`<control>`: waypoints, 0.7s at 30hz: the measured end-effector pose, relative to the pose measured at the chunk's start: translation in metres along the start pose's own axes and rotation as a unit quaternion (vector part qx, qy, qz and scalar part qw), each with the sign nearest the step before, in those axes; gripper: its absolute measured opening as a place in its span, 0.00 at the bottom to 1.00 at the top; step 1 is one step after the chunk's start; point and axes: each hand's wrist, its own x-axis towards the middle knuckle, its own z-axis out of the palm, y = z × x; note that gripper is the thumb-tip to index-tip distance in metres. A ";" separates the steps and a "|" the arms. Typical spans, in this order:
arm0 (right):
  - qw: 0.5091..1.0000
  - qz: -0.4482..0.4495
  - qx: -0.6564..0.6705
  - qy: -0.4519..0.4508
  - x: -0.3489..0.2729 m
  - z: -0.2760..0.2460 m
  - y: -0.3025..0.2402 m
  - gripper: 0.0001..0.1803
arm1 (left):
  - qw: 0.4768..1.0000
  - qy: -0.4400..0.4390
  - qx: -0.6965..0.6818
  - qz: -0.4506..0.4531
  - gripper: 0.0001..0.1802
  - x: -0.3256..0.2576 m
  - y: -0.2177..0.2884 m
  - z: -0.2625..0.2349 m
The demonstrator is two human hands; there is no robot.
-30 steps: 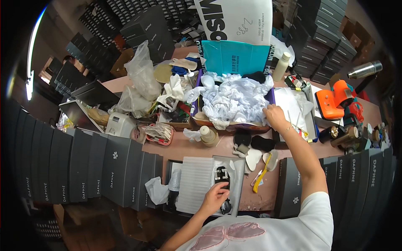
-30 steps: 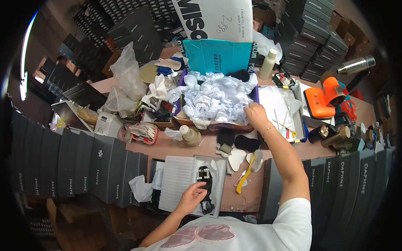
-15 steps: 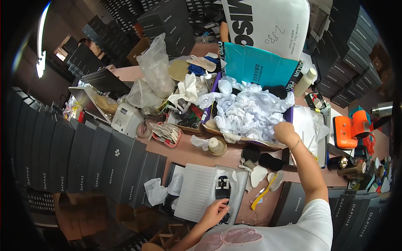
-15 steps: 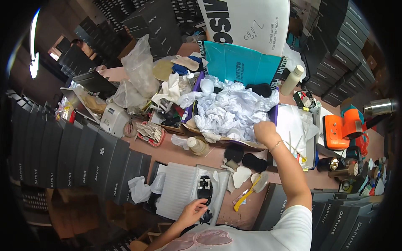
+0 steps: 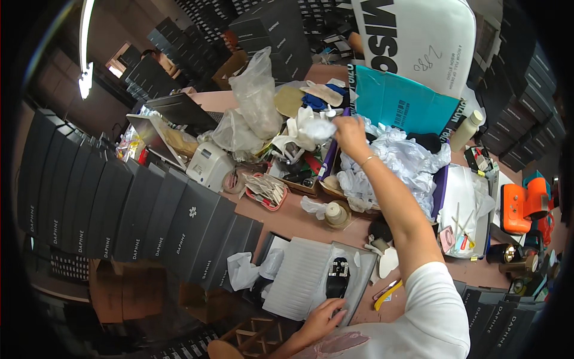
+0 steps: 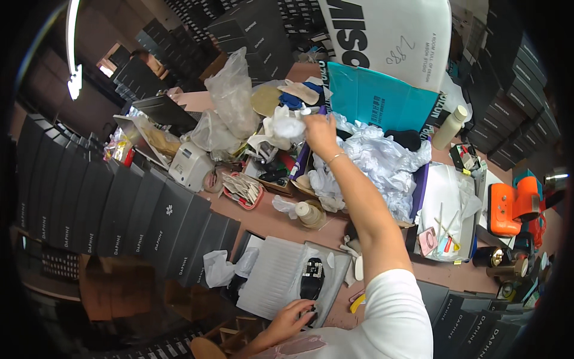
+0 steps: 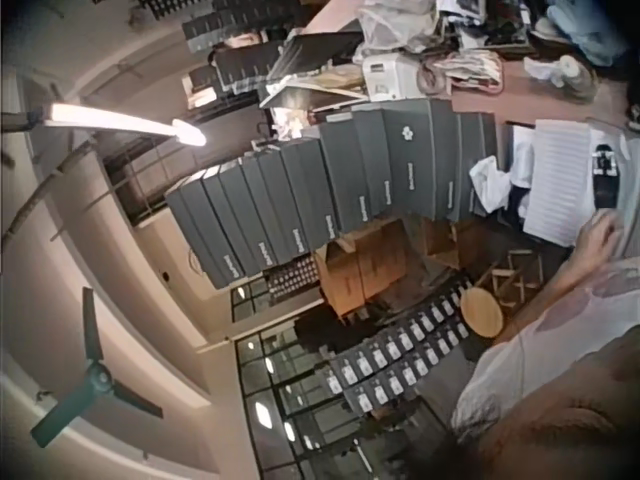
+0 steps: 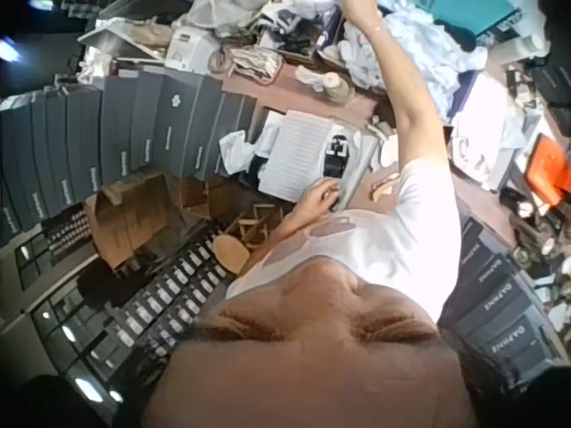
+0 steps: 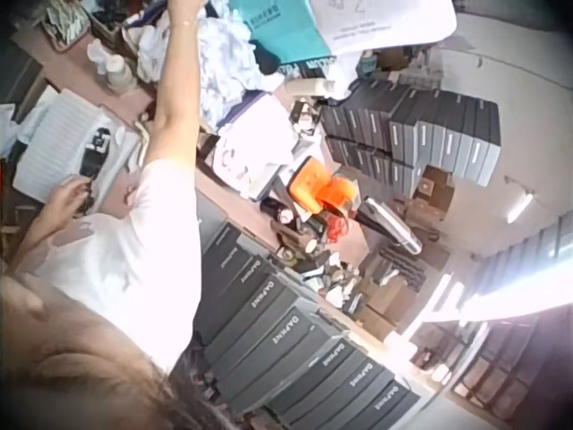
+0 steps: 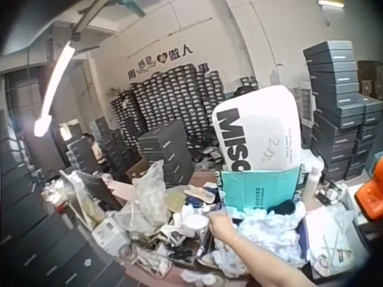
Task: Packaging finished shoes into individual shoe boxes with wrapping paper.
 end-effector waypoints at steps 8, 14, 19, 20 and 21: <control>0.832 0.221 0.507 -0.034 -0.083 -0.128 -0.083 0.08 | 0.899 0.361 0.106 0.225 0.30 0.078 0.080 -0.072; 0.812 0.234 0.531 -0.064 -0.204 -0.146 -0.124 0.22 | 0.891 0.091 -0.445 -0.003 0.19 0.105 0.042 -0.045; 0.661 0.383 0.641 -0.073 -0.264 -0.153 -0.134 0.14 | 0.958 0.136 -0.251 0.019 0.14 0.075 0.020 -0.032; 0.666 0.392 0.631 -0.071 -0.263 -0.166 -0.156 0.11 | 0.962 0.137 -0.235 0.022 0.13 0.071 0.017 -0.034; 0.672 0.402 0.618 -0.067 -0.266 -0.174 -0.171 0.10 | 0.957 0.135 -0.253 0.044 0.12 0.066 0.016 -0.032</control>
